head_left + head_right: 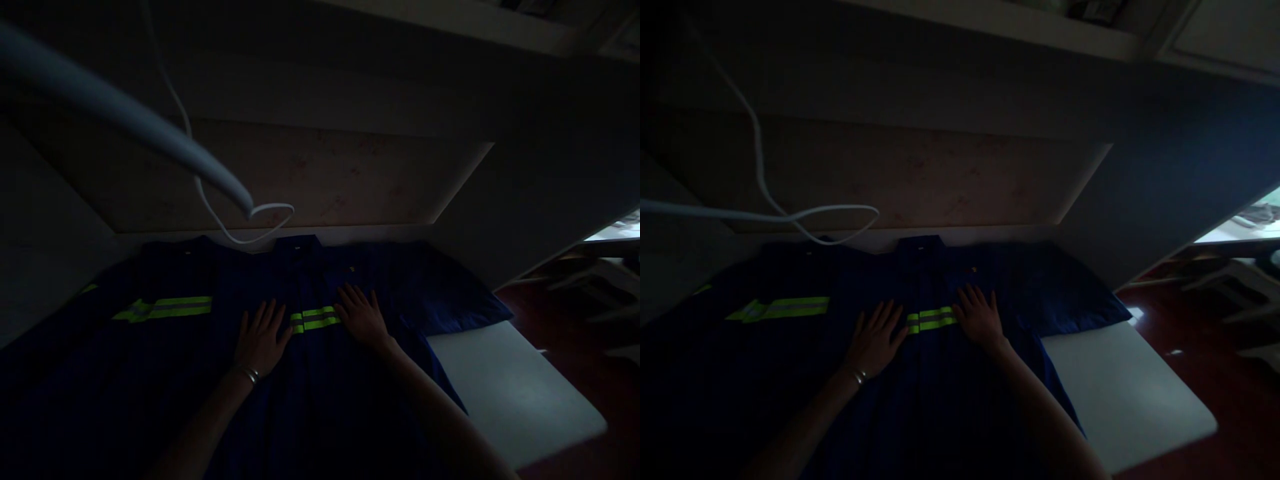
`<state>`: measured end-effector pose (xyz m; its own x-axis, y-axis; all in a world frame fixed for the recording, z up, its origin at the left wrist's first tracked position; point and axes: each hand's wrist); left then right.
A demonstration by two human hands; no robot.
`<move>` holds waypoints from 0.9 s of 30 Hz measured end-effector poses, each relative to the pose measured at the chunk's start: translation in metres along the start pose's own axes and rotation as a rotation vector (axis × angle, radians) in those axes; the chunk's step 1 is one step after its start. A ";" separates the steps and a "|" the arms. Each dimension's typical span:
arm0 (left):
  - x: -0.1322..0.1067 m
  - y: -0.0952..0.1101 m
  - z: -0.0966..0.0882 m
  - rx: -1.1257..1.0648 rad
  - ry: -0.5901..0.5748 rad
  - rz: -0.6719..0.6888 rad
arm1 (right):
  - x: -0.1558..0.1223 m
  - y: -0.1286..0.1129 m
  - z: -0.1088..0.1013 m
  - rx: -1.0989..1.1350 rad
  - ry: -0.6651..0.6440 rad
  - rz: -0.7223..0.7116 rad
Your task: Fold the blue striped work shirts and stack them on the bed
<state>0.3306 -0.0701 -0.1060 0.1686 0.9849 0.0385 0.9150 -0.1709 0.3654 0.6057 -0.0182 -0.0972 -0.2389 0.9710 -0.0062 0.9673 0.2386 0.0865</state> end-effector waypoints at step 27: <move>-0.001 0.008 -0.048 -0.509 0.029 -0.170 | 0.027 -0.026 -0.016 0.457 0.154 0.033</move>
<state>0.3197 -0.0712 -0.0581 0.0167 0.9991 -0.0380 0.6338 0.0188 0.7733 0.5725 0.0011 -0.0835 -0.1842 0.9729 0.1398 0.9048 0.2234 -0.3626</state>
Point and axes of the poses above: each hand's wrist, its own x-axis towards the middle knuckle, its own z-axis out of the palm, y = z × x, and after that the axes turned 11 degrees about -x, right-handed
